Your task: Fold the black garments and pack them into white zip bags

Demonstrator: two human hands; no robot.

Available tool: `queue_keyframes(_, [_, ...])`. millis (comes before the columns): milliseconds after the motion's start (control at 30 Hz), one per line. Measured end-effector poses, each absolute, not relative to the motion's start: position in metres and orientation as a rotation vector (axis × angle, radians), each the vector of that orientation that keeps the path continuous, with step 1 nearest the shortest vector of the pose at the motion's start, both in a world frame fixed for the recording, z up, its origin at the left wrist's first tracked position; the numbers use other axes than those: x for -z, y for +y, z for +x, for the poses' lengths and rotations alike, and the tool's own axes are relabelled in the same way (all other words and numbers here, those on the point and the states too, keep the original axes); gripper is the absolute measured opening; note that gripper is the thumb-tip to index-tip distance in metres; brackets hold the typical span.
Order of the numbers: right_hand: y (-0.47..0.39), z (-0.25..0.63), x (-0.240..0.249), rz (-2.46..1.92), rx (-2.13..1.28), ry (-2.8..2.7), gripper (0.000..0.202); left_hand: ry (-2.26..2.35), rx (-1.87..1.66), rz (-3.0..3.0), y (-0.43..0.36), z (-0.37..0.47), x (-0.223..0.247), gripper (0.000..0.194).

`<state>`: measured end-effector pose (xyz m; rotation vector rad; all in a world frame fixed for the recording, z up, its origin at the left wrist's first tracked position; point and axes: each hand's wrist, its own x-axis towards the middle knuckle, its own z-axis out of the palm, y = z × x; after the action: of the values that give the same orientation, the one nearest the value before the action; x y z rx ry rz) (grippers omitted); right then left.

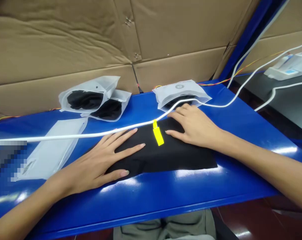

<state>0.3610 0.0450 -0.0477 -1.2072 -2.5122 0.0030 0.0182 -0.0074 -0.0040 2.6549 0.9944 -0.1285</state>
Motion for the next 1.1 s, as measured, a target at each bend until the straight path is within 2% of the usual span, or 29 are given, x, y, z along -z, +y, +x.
queue_keyframes(200, [0.045,0.362,0.039,-1.295,-0.159,-2.487,0.039,0.945,0.122,2.643,-0.003,0.014,0.004,0.06])
queue_keyframes(367, [0.045,0.366,0.032,-1.307,-0.511,-2.384,0.037,0.921,0.11,2.662,0.0,0.011,0.003,0.056])
queue_keyframes(533, [0.041,0.362,0.021,-1.061,-1.285,-2.039,0.044,0.945,0.12,2.682,-0.002,0.014,0.005,0.057])
queue_keyframes(700, [0.029,0.348,0.023,-0.761,-1.699,-1.719,0.025,0.952,0.061,2.695,-0.005,0.02,0.008,0.057])
queue_keyframes(767, [0.025,0.344,0.025,-0.704,-1.889,-1.641,0.028,0.954,0.027,2.687,-0.005,0.023,0.01,0.057])
queue_keyframes(900, [0.018,0.341,0.028,-0.572,-2.212,-1.457,0.052,0.887,-0.035,2.622,-0.004,0.028,0.012,0.061])
queue_keyframes(1000, [0.017,0.34,0.031,-0.48,-2.243,-1.482,0.062,0.798,-0.126,2.509,-0.004,0.026,0.014,0.069])
queue_keyframes(1100, [0.016,0.341,0.031,-0.49,-2.133,-1.627,0.065,0.745,-0.38,2.294,-0.003,0.022,0.017,0.077])
